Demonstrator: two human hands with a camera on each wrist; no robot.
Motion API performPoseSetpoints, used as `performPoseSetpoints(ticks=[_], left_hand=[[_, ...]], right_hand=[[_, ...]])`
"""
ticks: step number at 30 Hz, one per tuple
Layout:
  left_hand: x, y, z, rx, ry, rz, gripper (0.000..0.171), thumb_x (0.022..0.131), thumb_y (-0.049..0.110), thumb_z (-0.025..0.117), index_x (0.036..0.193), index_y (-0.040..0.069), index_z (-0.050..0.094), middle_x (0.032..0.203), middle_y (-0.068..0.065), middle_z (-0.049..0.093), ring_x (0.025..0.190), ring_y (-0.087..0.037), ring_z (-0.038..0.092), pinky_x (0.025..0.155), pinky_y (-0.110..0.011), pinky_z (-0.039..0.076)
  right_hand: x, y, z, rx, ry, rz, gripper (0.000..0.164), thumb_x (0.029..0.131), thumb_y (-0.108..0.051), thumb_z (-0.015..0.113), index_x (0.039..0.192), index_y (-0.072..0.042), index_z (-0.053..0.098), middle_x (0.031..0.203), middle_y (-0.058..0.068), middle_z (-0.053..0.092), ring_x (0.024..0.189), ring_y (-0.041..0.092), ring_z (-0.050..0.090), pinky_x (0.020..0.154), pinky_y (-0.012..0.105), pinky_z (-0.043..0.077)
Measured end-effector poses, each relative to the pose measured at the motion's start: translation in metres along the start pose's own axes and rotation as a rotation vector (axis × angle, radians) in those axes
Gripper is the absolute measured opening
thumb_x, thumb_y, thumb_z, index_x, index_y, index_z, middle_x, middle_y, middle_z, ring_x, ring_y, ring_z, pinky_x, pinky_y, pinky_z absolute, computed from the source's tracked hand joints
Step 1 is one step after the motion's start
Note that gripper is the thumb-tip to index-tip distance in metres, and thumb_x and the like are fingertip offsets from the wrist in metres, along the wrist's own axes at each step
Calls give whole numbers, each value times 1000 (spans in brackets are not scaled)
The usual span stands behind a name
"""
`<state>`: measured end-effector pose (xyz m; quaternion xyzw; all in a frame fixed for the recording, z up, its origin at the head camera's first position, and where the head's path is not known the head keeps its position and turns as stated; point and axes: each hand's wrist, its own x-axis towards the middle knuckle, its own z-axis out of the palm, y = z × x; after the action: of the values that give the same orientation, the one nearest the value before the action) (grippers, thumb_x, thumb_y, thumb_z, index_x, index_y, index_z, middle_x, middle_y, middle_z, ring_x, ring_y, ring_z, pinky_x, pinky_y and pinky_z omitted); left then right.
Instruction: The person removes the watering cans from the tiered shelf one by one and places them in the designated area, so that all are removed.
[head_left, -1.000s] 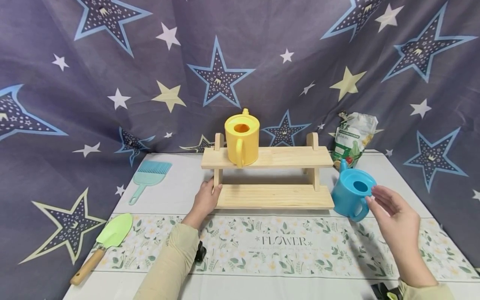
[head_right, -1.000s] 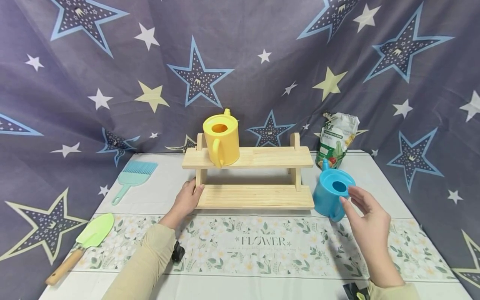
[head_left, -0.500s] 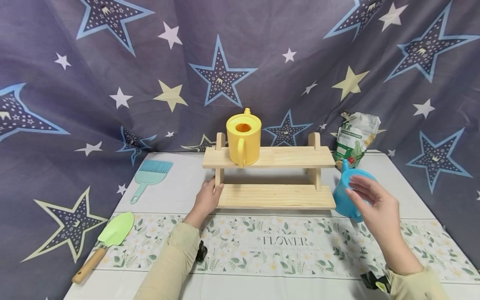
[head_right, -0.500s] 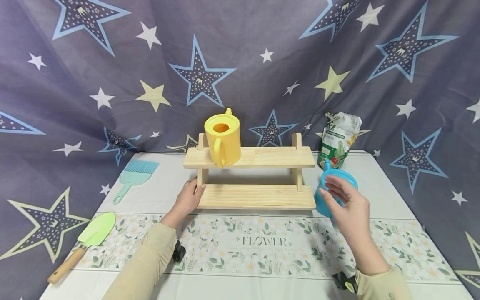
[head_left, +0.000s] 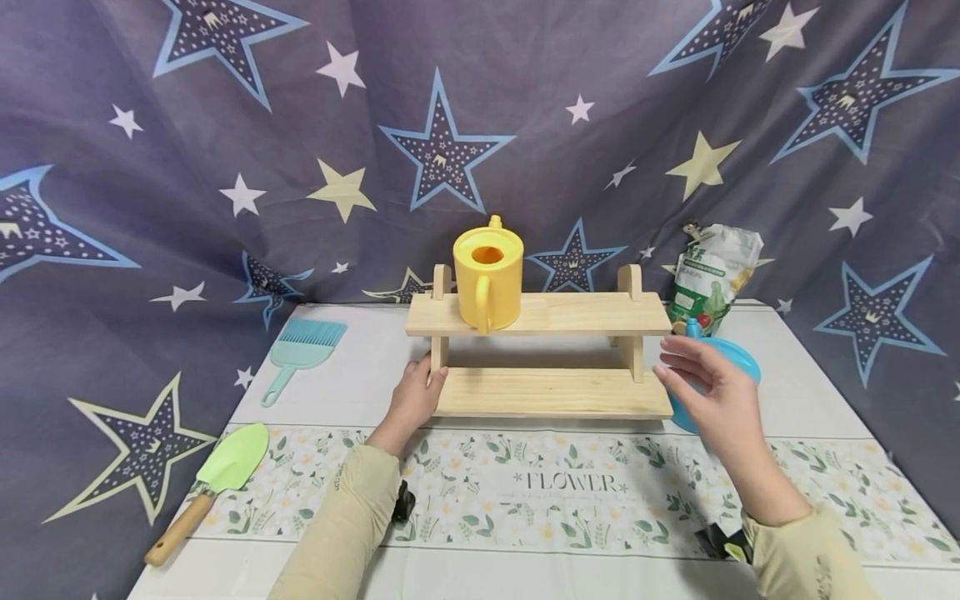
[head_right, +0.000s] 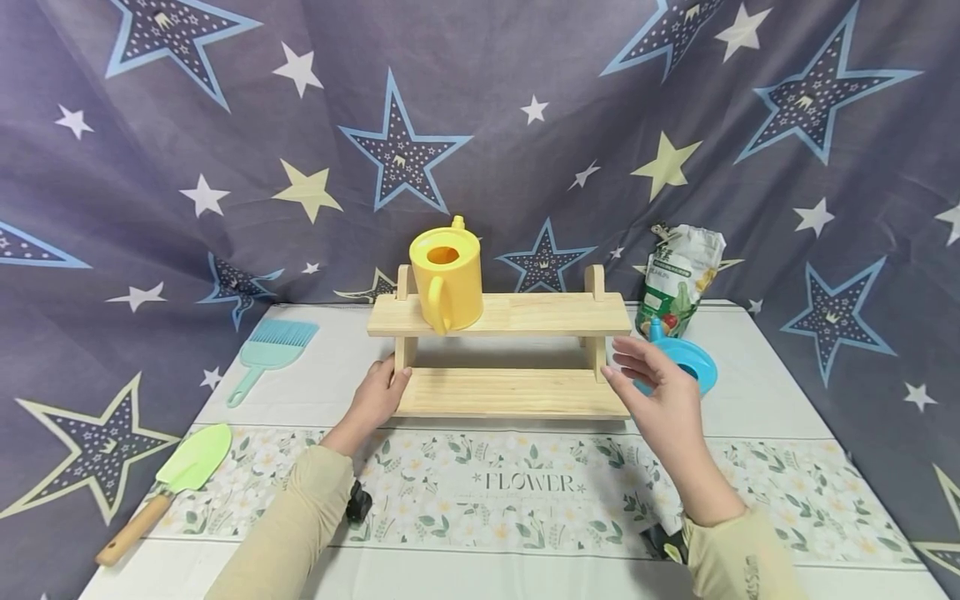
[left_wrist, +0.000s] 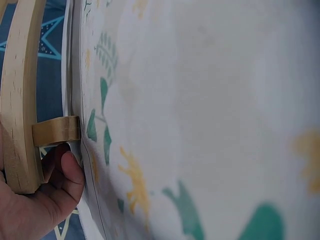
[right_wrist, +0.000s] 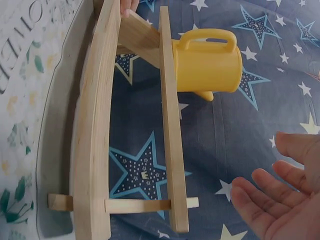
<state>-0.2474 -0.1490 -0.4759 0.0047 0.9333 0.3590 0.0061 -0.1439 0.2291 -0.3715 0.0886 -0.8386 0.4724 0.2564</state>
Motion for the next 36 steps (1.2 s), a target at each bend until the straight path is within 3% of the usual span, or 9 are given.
performPoseSetpoints(ticks=[10,17,23,30,36], left_hand=[[0,-1,0,-6,2,-1,54,105,36,40,152,9,34,122,-17,49,103,-29,55,85,-46,49],[0,-1,1,-1,5,9,54,105,35,41,151,7,34,121,-18,50,103,-29,55,85,-46,49],[0,-1,0,-2,4,10,54,105,36,40,151,8,34,120,-18,50,102,-30,55,84,-46,49],[1,-1,-1,-2,5,13,54,105,35,40,152,7,33,121,-19,49,103,-31,55,85,-48,49],[1,0,0,-5,-3,0,55,105,35,41,152,8,33,120,-19,49,102,-30,55,86,-47,49]], right_hand=[[7,-3,13,47,-14,11,34,91,-9,71,123,-1,63,116,14,66,101,0,62,83,11,48],[11,-5,21,64,-61,32,36,92,-13,70,124,1,62,119,14,65,105,18,65,82,12,49],[16,-7,28,98,-99,10,36,91,-10,71,125,0,62,119,14,65,102,19,66,80,13,50],[22,-14,38,120,-161,-24,40,90,-10,72,128,-2,61,120,17,65,104,30,64,81,12,49],[27,-18,44,139,-202,-9,41,91,-15,72,129,-5,61,120,15,65,103,28,66,79,14,50]])
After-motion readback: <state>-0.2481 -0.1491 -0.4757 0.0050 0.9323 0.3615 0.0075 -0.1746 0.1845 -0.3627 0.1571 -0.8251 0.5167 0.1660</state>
